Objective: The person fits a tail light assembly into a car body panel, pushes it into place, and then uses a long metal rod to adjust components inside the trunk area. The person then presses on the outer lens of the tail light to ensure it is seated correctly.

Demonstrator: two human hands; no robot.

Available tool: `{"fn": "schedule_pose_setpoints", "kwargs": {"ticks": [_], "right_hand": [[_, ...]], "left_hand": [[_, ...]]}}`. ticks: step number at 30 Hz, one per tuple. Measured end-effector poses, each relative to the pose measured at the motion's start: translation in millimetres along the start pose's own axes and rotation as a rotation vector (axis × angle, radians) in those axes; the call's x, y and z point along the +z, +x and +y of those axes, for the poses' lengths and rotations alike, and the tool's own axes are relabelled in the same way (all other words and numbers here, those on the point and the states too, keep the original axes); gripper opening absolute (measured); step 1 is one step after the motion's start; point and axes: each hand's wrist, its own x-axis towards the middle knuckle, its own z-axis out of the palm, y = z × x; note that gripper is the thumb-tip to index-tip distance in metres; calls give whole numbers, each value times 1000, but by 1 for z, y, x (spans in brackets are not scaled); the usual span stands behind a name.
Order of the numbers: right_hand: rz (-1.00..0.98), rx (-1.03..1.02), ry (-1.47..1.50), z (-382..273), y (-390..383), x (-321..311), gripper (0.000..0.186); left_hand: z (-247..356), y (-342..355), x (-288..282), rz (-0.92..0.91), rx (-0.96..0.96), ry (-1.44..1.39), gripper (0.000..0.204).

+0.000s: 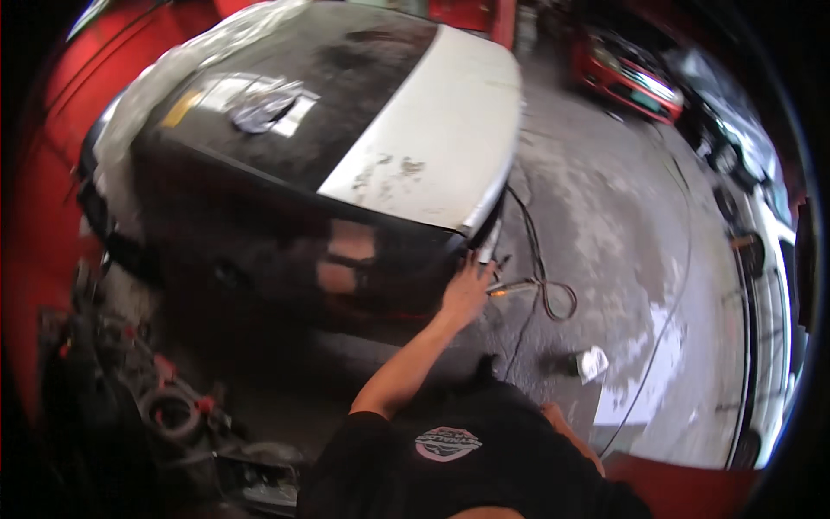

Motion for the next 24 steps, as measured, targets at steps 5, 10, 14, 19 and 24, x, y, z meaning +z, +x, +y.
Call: {"fn": "schedule_pose_setpoints", "kwargs": {"ticks": [5, 10, 14, 19, 24], "right_hand": [[-93, 32, 92, -5, 20, -39, 32], [-101, -77, -55, -19, 26, -67, 38], [-72, -192, -169, 27, 82, -74, 34], [-45, -292, -48, -49, 93, -149, 31], [-49, -362, 60, -58, 107, -166, 28]], "left_hand": [[11, -2, -1, 27, -85, 12, 70], [19, 11, 7, 63, -52, 10, 63], [18, 30, -10, -51, -149, -11, 82], [19, 35, -5, -1, -172, 61, 79], [54, -5, 2, -4, -245, -15, 70]]}}
